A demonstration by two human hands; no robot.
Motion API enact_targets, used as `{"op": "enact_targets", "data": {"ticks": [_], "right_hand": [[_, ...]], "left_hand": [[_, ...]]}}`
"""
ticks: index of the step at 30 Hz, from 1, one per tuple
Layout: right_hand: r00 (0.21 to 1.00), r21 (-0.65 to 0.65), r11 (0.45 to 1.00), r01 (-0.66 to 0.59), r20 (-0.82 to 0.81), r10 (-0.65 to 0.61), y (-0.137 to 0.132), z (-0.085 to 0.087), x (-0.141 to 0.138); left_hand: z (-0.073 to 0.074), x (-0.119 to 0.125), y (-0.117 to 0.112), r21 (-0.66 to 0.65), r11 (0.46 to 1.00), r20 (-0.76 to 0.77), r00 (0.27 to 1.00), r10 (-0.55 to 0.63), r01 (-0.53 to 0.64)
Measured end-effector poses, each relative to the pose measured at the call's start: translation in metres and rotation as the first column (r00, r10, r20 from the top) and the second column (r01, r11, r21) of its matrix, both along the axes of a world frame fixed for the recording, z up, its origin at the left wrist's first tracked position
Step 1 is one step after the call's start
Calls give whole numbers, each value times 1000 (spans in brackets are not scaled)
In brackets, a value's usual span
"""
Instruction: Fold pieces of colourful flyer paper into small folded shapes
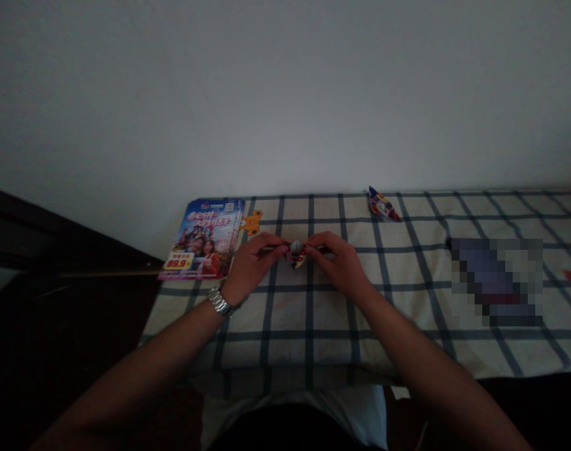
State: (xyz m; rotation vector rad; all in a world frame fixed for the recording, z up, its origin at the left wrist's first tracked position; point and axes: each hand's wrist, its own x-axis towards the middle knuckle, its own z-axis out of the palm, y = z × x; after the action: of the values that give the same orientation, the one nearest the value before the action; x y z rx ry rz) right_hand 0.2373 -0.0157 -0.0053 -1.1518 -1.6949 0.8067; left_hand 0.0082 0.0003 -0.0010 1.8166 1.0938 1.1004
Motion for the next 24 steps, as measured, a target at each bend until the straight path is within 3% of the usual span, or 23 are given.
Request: {"op": "enact_targets", "data": {"ticks": [7, 12, 19, 24], "right_hand": [[992, -98, 994, 45, -109, -56, 2, -1, 0], [983, -128, 990, 52, -166, -73, 4, -3, 0], [968, -181, 982, 56, -232, -98, 7, -13, 0], [952, -217, 975, 55, -283, -117, 7, -11, -2]], "left_hand": [[-2, 0, 4, -66, 996, 107, 992, 69, -62], [-4, 2, 4, -162, 986, 268, 961, 67, -24], [-11, 3, 5, -228, 974, 337, 938, 84, -6], [-15, 5, 7, -307, 951, 468, 874, 128, 26]]}}
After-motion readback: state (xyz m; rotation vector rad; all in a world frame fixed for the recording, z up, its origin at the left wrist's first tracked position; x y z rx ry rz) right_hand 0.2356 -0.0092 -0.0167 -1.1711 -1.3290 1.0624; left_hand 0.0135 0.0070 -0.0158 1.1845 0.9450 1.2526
